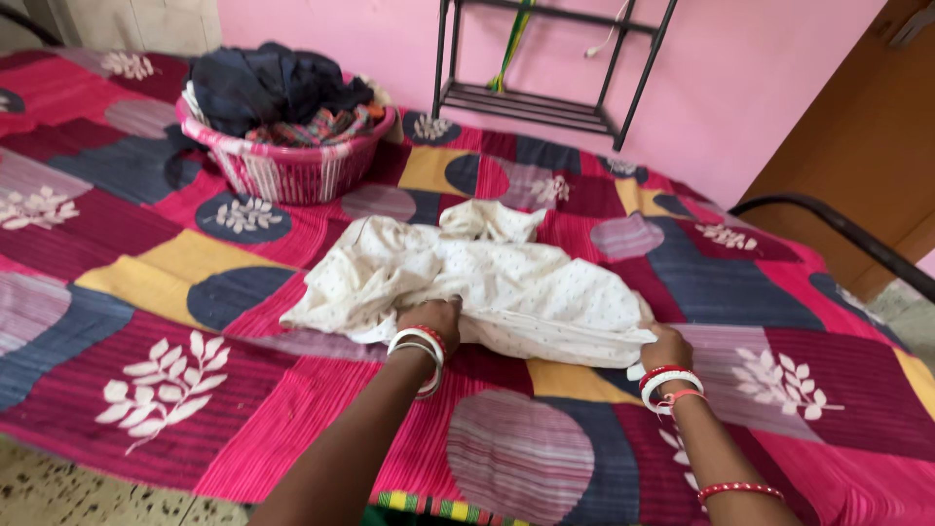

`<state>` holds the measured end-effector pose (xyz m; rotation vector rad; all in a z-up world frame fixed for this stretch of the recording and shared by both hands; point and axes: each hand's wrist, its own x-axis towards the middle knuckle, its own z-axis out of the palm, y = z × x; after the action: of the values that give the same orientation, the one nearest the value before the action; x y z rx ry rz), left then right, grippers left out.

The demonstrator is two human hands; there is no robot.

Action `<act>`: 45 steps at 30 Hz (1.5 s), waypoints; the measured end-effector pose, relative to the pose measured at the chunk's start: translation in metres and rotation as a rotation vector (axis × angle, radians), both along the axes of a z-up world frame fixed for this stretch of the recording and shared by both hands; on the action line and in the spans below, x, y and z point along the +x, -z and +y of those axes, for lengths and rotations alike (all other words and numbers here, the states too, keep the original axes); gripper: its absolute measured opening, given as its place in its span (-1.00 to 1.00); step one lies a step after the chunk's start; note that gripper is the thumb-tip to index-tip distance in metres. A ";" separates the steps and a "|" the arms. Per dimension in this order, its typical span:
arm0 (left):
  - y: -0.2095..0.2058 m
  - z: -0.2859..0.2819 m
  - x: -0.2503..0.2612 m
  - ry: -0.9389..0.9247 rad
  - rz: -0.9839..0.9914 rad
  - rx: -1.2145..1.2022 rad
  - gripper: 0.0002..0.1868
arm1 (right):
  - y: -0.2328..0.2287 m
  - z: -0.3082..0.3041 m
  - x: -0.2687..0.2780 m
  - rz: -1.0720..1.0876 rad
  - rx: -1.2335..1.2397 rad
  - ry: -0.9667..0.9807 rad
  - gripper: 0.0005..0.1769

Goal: The person folds a white patterned shirt on a bed. They smooth the fabric, fold the sleeves inward, fold the shirt in half, and then fold it again into a compact rectangle. The folded shirt is placed on a nearby metal rack.

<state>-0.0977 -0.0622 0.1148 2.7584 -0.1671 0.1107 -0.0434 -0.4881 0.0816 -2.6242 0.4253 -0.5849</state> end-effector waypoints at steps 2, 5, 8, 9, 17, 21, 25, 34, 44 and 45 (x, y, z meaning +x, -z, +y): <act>-0.020 0.004 0.004 -0.028 -0.235 -0.019 -0.61 | -0.017 -0.001 0.006 -0.214 0.021 -0.085 -0.48; -0.038 0.007 -0.004 -0.033 -0.500 -0.050 -0.69 | -0.052 -0.005 0.000 -0.639 -0.097 -0.245 -0.62; -0.035 0.008 -0.025 0.047 -0.606 -0.077 -0.70 | -0.062 -0.014 -0.038 -0.606 -0.301 -0.284 -0.70; -0.032 0.008 -0.032 0.082 -0.447 -0.010 -0.72 | -0.058 -0.015 -0.056 -0.501 -0.333 -0.240 -0.69; 0.004 0.011 -0.061 0.248 0.019 0.174 -0.67 | -0.039 0.004 -0.116 0.679 -0.571 -0.031 -0.41; 0.006 0.016 -0.059 0.284 -0.036 0.172 -0.63 | -0.049 0.036 -0.110 0.638 -0.502 -0.224 -0.14; 0.009 0.028 -0.057 0.244 -0.100 0.226 -0.61 | -0.042 0.092 -0.082 0.779 -0.535 -0.412 -0.05; 0.022 0.103 -0.049 -0.091 -0.419 0.114 -0.39 | 0.017 0.209 -0.042 0.204 -0.210 -0.959 -0.39; 0.040 0.138 -0.038 -0.271 -0.189 -0.153 -0.55 | 0.025 0.316 -0.027 0.028 0.004 -1.018 -0.48; 0.042 0.139 -0.038 -0.275 -0.152 -0.160 -0.56 | 0.029 0.323 -0.029 0.065 0.006 -1.035 -0.45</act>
<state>-0.1361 0.0770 0.0728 2.5975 0.1751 0.3887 -0.0726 -0.1648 0.0526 -2.4113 -0.8744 -0.1333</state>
